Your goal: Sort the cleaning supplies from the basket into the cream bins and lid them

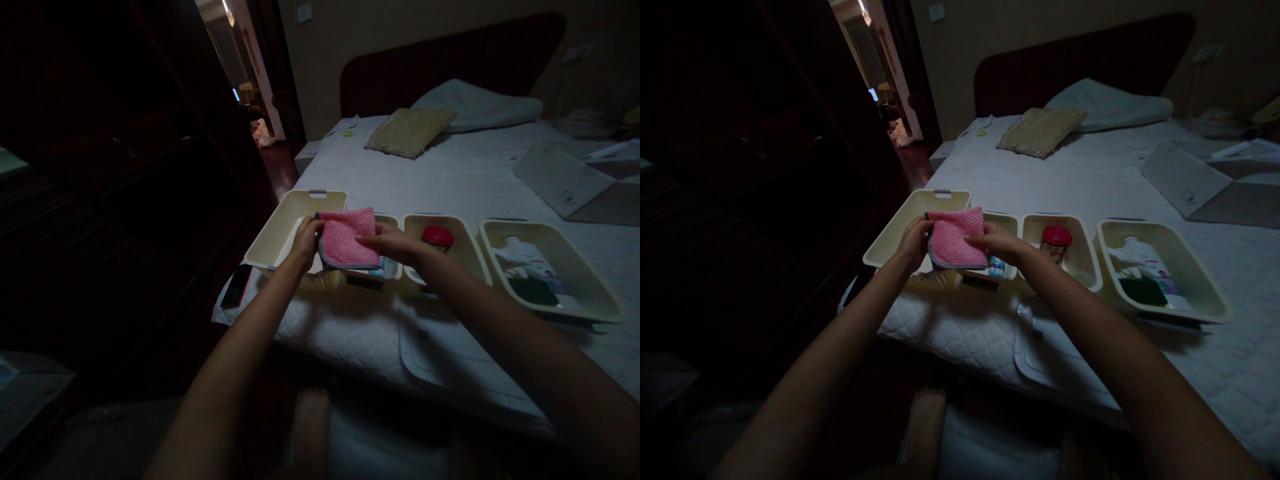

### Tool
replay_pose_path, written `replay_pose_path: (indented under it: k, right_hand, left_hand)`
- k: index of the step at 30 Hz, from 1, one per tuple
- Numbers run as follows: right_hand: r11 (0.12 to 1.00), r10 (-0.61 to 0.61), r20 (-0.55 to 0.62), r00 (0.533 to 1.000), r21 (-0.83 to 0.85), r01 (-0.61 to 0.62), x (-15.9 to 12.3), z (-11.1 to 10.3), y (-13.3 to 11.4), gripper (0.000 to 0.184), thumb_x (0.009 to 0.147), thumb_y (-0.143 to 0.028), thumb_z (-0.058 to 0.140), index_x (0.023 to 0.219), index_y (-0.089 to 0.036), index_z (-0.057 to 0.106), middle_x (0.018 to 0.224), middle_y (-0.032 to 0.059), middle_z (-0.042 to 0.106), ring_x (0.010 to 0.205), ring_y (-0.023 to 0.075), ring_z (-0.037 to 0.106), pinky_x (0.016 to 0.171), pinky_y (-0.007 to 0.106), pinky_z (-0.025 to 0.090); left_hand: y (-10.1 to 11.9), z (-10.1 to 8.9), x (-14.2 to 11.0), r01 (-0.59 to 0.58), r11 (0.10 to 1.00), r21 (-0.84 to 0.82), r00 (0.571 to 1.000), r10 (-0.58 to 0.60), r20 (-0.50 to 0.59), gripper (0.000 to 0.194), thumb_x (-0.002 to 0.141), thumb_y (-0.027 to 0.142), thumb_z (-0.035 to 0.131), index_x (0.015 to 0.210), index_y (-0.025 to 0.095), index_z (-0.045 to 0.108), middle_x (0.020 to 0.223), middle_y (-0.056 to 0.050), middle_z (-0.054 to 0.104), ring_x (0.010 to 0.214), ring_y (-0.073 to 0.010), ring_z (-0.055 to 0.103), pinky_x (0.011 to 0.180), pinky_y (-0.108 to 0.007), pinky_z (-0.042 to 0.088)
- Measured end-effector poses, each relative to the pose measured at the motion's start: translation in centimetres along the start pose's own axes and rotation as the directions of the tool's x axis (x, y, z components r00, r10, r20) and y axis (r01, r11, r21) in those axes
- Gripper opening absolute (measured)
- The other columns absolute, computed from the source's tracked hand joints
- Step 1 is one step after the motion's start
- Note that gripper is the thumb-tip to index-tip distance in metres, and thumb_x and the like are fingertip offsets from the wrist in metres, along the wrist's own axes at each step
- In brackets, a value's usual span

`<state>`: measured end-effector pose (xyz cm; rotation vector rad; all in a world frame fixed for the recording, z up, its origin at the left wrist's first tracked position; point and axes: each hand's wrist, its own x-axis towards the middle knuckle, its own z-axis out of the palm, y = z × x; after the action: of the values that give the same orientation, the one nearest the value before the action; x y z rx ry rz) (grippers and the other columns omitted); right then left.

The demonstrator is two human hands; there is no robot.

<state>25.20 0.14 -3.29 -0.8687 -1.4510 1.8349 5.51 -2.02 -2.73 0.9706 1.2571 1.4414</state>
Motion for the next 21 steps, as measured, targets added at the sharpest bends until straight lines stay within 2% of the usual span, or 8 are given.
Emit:
replay_pose_path:
  k: [2, 4, 7, 10, 14, 18, 21]
  right_hand:
    - [0.999, -0.036, -0.046, 0.998, 0.023, 0.037, 0.1, 0.0, -0.2, 0.027, 0.069, -0.016, 0.073, 0.095, -0.014, 0.064, 0.093, 0.0059, 0.07, 0.072, 0.0115, 0.062, 0.071, 0.024, 0.052]
    - [0.999, -0.034, -0.106, 0.994, 0.035, 0.037, 0.1, 0.1, -0.7, 0.026, 0.07, -0.014, 0.07, 0.095, -0.014, 0.064, 0.093, 0.0066, 0.071, 0.072, 0.0126, 0.062, 0.074, 0.026, 0.052]
    - [0.999, 0.012, -0.165, 0.986, 0.045, -0.005, -0.2, 0.2, -1.3, 0.022, 0.073, -0.013, 0.066, 0.095, -0.015, 0.064, 0.092, 0.0071, 0.071, 0.072, 0.0136, 0.063, 0.073, 0.028, 0.053]
    - [0.999, 0.022, -0.14, 0.99, 0.035, -0.017, -0.6, 0.1, -1.6, 0.023, 0.073, -0.01, 0.065, 0.095, -0.015, 0.064, 0.092, 0.0062, 0.071, 0.071, 0.0126, 0.063, 0.072, 0.026, 0.053]
    - [0.998, 0.006, -0.064, 0.998, -0.055, -0.01, -0.9, -0.3, -1.4, 0.031, 0.064, -0.007, 0.068, 0.094, -0.015, 0.064, 0.094, 0.0057, 0.07, 0.072, 0.0123, 0.062, 0.07, 0.025, 0.053]
    - [1.0, -0.004, -0.081, 0.997, -0.02, 0.003, -0.7, -0.6, -1.3, 0.037, 0.06, -0.003, 0.066, 0.094, -0.016, 0.066, 0.099, 0.006, 0.071, 0.081, 0.0146, 0.064, 0.081, 0.029, 0.053]
    - [1.0, -0.001, -0.118, 0.993, 0.016, 0.003, -0.5, -0.3, -1.4, 0.034, 0.057, 0.001, 0.061, 0.085, -0.016, 0.069, 0.092, 0.0049, 0.072, 0.082, 0.0165, 0.066, 0.086, 0.032, 0.052]
  left_hand:
    - [0.0, -0.1, -0.3, 0.055, 0.996, -0.068, 0.991, -0.046, 0.128, 0.017, 0.067, 0.027, 0.064, 0.079, 0.018, 0.055, 0.069, 0.004, 0.052, 0.057, -0.0084, 0.048, 0.051, -0.019, 0.037]
    - [-0.2, -0.3, -0.5, 0.121, 0.989, -0.083, 0.958, -0.095, 0.271, 0.029, 0.065, 0.032, 0.071, 0.084, 0.016, 0.058, 0.073, 0.002, 0.056, 0.058, -0.0088, 0.051, 0.052, -0.021, 0.041]
    - [-0.8, -0.7, -0.4, 0.158, 0.987, -0.024, 0.924, -0.14, 0.355, 0.037, 0.06, 0.03, 0.076, 0.089, 0.014, 0.06, 0.079, -0.001, 0.061, 0.062, -0.0104, 0.056, 0.056, -0.024, 0.047]
    - [-1.0, -0.8, -0.4, 0.121, 0.992, 0.045, 0.947, -0.129, 0.295, 0.037, 0.058, 0.025, 0.077, 0.09, 0.013, 0.062, 0.079, -0.002, 0.063, 0.06, -0.0112, 0.057, 0.055, -0.025, 0.046]
    - [-0.6, -0.5, -0.7, 0.085, 0.993, 0.083, 0.967, -0.103, 0.234, 0.036, 0.055, 0.019, 0.076, 0.087, 0.01, 0.064, 0.075, -0.003, 0.066, 0.058, -0.0113, 0.057, 0.054, -0.023, 0.043]
    - [-0.3, -0.2, -0.7, 0.072, 0.995, 0.076, 0.977, -0.085, 0.195, 0.035, 0.051, 0.014, 0.074, 0.085, 0.01, 0.065, 0.074, -0.002, 0.067, 0.059, -0.0112, 0.057, 0.056, -0.023, 0.044]
    - [-0.4, 0.0, -0.4, 0.032, 0.999, 0.042, 0.986, -0.038, 0.161, 0.032, 0.048, 0.007, 0.069, 0.079, 0.012, 0.066, 0.072, 0.0, 0.067, 0.059, -0.0107, 0.057, 0.056, -0.022, 0.044]
